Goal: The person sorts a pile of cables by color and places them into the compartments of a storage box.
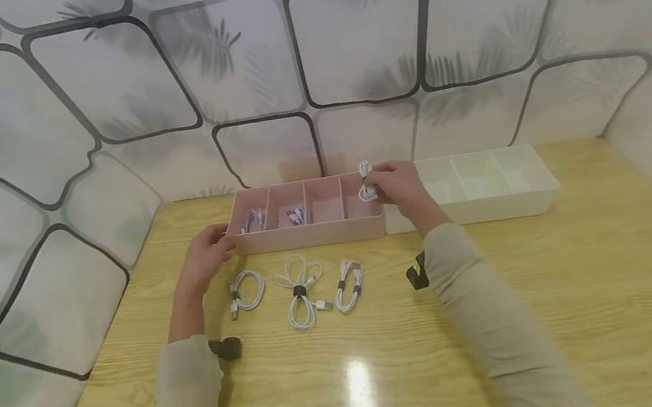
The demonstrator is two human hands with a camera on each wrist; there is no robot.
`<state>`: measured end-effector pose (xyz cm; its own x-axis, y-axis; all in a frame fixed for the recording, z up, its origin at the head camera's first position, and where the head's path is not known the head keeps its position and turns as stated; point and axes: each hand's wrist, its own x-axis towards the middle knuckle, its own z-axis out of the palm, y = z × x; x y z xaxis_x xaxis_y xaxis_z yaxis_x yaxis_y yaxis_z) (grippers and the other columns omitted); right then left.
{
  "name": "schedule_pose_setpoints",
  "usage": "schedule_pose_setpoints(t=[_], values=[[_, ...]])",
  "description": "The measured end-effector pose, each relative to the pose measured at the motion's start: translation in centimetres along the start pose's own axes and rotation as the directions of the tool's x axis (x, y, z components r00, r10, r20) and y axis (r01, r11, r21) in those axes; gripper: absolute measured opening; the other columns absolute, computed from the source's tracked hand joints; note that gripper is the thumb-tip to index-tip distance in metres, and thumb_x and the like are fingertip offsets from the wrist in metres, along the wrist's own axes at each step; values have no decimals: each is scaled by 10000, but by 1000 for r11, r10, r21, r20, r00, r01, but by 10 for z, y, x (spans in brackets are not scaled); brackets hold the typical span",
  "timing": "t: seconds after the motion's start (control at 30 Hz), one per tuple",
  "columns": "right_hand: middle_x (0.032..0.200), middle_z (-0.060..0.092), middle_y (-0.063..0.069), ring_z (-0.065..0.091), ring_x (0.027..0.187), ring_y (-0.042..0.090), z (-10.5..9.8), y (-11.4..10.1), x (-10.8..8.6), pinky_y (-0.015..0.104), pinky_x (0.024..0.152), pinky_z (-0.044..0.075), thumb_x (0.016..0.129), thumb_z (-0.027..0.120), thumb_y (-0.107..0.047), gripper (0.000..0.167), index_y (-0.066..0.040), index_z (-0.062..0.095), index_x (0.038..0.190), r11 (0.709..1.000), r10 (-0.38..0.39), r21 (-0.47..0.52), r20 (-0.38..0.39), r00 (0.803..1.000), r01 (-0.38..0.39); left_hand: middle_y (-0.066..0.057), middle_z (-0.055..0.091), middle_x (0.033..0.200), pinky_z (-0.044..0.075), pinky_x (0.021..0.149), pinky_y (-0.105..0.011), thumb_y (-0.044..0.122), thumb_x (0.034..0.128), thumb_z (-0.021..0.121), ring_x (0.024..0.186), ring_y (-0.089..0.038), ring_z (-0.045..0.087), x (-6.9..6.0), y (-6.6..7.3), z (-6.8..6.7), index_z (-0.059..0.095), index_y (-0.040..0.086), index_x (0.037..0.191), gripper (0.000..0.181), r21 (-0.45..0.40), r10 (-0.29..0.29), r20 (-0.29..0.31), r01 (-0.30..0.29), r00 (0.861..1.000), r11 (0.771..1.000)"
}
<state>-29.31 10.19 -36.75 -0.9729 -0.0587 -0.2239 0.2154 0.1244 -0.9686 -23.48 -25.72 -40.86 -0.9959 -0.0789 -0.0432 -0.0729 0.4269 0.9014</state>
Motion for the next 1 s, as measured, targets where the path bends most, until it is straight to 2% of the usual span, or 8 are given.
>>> schedule_pose_setpoints(t=[0.13,0.23,0.3,0.5,0.77,1.0], values=[[1062,624,86,615,731,41,-12,3,1,183,663,538,956,560,-115,502,67,473,1415,1000,-2,-8,-30,1000,2,-282,565,1277,487,964,-440,105,1010,484,1156,-346,551,-1,-1,0,493,-84,1385,420,3,3,-2,-3,1000,1000],[886,607,-11,578,649,30,-18,7,4,176,620,522,953,559,-107,468,76,511,1382,998,-13,-54,-62,998,10,-276,572,1269,486,942,-413,112,1009,485,1146,-337,552,-1,-1,0,501,-77,1381,418,11,3,-6,-3,1000,1000],[910,609,7,565,633,26,-20,8,4,172,614,518,960,561,-108,450,75,528,1369,996,-14,-90,-71,997,8,-272,574,1265,481,928,-398,113,1008,486,1141,-331,550,0,-1,-1,505,-74,1377,413,13,3,-12,-3,1000,1000],[1126,590,168,589,633,24,-22,8,1,166,620,526,968,554,-93,442,98,522,1365,983,-11,-182,-79,997,-3,-279,574,1271,472,956,-411,103,1008,482,1160,-338,544,-1,1,0,508,-80,1370,406,16,4,-13,-3,1000,1000],[1067,600,178,586,641,28,-25,6,0,187,627,531,975,548,-70,414,138,520,1332,968,-28,-249,-56,998,13,-275,564,1285,457,972,-437,116,1020,481,1176,-349,531,-2,2,-1,501,-68,1383,408,19,-8,-11,8,1000,1000],[1026,588,190,578,612,29,-26,11,6,186,549,531,930,525,-12,403,169,522,1290,959,-36,-282,-40,999,23,-278,578,1259,465,950,-409,108,1019,481,1144,-335,545,-1,1,1,513,-75,1367,395,18,3,-16,-2,1000,1000]])
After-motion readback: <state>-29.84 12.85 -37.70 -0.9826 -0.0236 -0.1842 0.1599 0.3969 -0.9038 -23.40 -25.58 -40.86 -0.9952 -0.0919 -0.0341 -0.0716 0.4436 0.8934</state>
